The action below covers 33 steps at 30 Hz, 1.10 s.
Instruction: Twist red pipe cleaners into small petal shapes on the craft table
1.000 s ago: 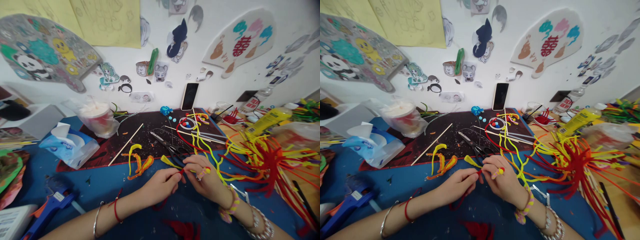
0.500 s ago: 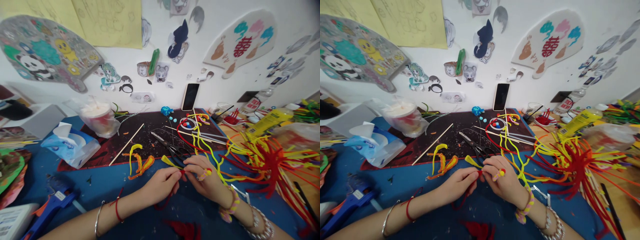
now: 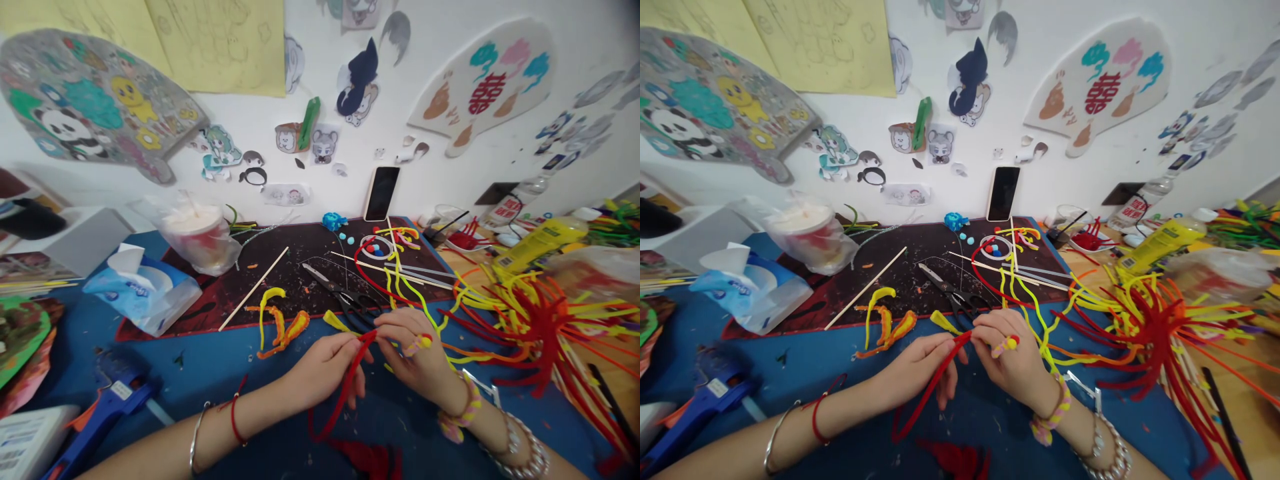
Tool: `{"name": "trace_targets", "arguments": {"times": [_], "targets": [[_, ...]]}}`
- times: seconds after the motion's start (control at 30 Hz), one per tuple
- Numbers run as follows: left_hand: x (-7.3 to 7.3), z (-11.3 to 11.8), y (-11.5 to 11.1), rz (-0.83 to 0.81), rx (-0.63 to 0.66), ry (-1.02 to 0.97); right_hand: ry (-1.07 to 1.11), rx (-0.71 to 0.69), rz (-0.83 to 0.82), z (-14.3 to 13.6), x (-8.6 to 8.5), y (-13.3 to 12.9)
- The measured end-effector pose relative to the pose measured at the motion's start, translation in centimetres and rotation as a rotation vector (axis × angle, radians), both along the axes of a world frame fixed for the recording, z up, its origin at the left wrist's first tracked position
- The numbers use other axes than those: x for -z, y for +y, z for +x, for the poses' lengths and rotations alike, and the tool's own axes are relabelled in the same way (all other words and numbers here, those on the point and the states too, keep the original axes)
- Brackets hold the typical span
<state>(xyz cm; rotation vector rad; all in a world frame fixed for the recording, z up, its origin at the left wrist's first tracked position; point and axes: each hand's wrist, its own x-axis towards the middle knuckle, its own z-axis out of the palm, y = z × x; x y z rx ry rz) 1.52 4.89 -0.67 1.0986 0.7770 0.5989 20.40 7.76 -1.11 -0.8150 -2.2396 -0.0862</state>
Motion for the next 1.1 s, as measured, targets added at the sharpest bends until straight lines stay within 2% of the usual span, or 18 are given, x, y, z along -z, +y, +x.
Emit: {"name": "trace_targets", "arguments": {"times": [0.17, 0.37, 0.53, 0.67, 0.77, 0.9, 1.1], "targets": [[-0.2, -0.3, -0.1, 0.03, -0.007, 0.07, -0.028, -0.003, 0.057, -0.1, 0.1, 0.0], [-0.8, -0.5, 0.4, 0.252, -0.067, 0.251, -0.069, -0.039, 0.047, -0.1, 0.2, -0.2], [-0.8, -0.5, 0.7, 0.359, -0.062, 0.257, -0.07, -0.061, 0.063, 0.0, 0.5, -0.1], [-0.4, -0.5, 0.6, 0.329, -0.047, 0.297, -0.062, -0.057, 0.06, 0.0, 0.4, -0.1], [-0.6, -0.5, 0.7, 0.28, -0.084, 0.302, -0.067, -0.059, 0.041, -0.1, 0.0, -0.2], [-0.9, -0.6, 0.9, 0.197, -0.145, 0.267, -0.057, -0.056, 0.048, -0.2, -0.3, -0.3], [-0.7, -0.4, 0.8, 0.165, -0.145, 0.211, -0.065, -0.026, 0.083, 0.0, 0.1, -0.1]]}}
